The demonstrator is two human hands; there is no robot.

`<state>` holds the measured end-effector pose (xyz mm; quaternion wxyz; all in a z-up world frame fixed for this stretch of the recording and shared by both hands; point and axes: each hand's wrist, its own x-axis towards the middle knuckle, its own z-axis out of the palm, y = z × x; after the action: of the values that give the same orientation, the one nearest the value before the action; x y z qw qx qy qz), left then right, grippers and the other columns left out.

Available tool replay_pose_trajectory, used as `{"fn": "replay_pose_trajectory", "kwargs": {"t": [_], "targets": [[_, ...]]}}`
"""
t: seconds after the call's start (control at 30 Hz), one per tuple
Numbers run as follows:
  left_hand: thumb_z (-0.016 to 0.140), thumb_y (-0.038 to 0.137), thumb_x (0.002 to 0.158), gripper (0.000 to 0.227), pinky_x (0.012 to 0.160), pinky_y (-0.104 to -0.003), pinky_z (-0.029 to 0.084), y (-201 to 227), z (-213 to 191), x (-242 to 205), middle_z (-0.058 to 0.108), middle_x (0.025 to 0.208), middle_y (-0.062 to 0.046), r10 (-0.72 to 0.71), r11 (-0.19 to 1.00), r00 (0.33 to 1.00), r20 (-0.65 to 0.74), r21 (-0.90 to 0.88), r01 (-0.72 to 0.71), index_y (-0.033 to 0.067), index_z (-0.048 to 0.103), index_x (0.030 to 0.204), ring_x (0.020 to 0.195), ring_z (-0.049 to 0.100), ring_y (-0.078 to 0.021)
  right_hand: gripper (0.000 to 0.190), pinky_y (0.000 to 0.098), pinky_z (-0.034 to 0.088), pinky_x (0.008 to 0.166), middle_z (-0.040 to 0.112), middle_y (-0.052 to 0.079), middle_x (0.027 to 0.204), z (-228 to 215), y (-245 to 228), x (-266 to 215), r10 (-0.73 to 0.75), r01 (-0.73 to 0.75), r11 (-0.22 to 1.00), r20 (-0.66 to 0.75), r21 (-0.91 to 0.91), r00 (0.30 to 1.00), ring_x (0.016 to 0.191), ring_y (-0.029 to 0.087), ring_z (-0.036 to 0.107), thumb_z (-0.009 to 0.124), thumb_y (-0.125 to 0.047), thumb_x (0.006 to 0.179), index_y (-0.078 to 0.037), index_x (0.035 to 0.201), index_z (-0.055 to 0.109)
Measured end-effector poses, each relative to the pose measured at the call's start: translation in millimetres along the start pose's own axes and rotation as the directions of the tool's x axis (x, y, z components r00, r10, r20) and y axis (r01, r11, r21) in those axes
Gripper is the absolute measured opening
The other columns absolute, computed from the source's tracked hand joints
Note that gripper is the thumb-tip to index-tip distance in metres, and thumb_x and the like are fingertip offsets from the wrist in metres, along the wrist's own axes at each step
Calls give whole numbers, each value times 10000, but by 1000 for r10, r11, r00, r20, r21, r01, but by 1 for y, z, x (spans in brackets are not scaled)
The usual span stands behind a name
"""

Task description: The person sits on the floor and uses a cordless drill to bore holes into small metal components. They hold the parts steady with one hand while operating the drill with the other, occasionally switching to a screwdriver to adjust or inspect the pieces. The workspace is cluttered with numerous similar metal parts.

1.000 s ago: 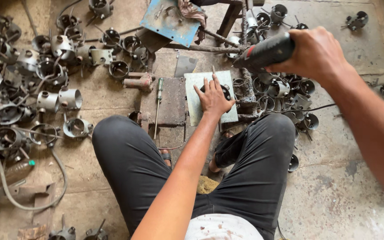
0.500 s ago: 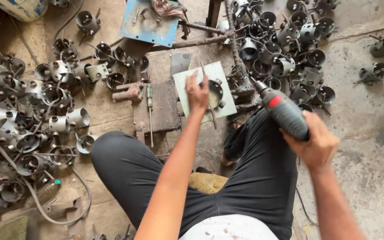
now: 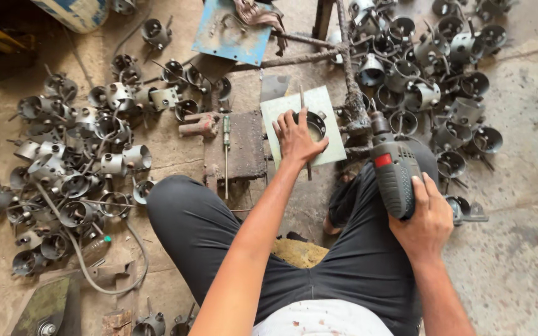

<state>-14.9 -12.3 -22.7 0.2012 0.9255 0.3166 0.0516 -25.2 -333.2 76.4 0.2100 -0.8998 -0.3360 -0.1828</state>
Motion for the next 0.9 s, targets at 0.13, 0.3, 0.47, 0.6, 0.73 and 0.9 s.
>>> {"fn": "replay_pose_trajectory", "kwargs": {"t": [0.13,0.3,0.47,0.6,0.73,0.9], "targets": [[808,575,643,989,1069,-621,416,-28,-7,2,405,1402,-194,-110,828,990,-87,-559,43,120,482,1459,1392,343,-411,863,535,487,1016,564,214,1493,-14,-3,3,4,-4,998,8,61,1000,1240,427,610,837,-281,756,-86,1507,458],[567,602,885,802,1018,-621,494,-54,-44,-14,512,1309,-249,-242,-73,935,260,-966,250,34,484,1444,1221,554,-429,882,554,473,993,583,209,1456,-14,-8,1,-21,22,1000,33,-17,999,1189,419,610,855,-358,746,-95,1498,477],[279,649,923,762,997,-618,534,-36,-72,-31,528,1409,-208,-57,-607,884,464,-719,338,161,457,1481,1258,581,-396,778,541,484,1004,599,183,1462,0,-8,1,-13,13,999,-13,-49,1000,1215,396,629,818,-321,839,-95,1518,514],[292,643,962,740,973,-619,560,-31,-55,-38,519,1449,-247,30,-609,856,516,-670,424,156,439,1499,1232,617,-434,772,540,489,996,600,192,1460,-1,-4,-7,-22,21,998,-13,-60,1000,1218,403,627,816,-323,844,-79,1517,528],[345,658,1022,815,939,-599,544,-44,-15,-14,517,1433,-318,49,-349,858,511,-796,494,28,418,1534,1148,614,-420,765,537,494,1020,599,189,1461,0,-1,-8,-12,11,998,-24,-56,1000,1235,403,629,810,-315,851,-81,1524,529],[445,620,943,797,1043,-455,451,-65,22,17,567,1451,-206,-152,217,932,330,-909,357,124,340,1559,1277,565,-339,766,541,491,1018,603,186,1446,2,-1,-9,-11,10,998,-30,-56,999,1215,401,635,811,-313,838,-85,1513,531]]}}
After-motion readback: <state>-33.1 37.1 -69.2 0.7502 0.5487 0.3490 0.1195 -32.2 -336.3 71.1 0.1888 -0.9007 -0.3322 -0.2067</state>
